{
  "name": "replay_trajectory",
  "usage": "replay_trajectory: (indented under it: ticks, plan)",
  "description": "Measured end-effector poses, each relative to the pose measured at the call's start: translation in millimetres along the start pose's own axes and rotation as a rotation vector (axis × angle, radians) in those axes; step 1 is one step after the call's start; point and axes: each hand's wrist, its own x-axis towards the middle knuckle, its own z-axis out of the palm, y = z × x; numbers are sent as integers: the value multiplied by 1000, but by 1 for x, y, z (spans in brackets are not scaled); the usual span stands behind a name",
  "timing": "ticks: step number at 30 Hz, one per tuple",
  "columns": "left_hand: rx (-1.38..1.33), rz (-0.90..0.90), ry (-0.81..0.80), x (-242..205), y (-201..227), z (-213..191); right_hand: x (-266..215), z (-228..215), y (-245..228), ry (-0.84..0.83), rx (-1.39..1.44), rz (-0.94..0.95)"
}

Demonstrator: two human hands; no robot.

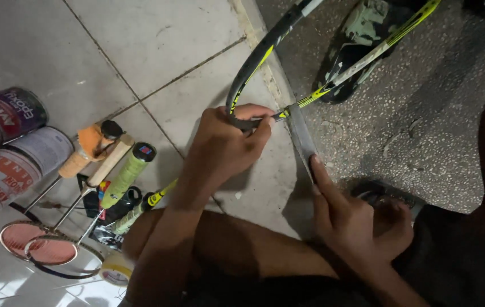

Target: Repairing a badminton racket frame by filing down rough edges or imperfections using a hand file while sitting on the floor.

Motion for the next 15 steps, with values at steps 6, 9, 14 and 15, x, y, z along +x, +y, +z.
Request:
replay_trajectory:
  ticks: [6, 9, 14, 15]
  plan:
    - [131, 547, 94, 4, -24, 5, 16, 5, -3, -146, -73, 30]
    - [373, 746, 240, 8, -29, 8, 38, -6, -23, -267, -121, 190]
    - [297, 692, 222, 5, -19, 5, 91, -9, -45, -111, -28, -71]
    - [297, 696, 224, 5, -25, 5, 97, -9, -45, -107, -28, -72]
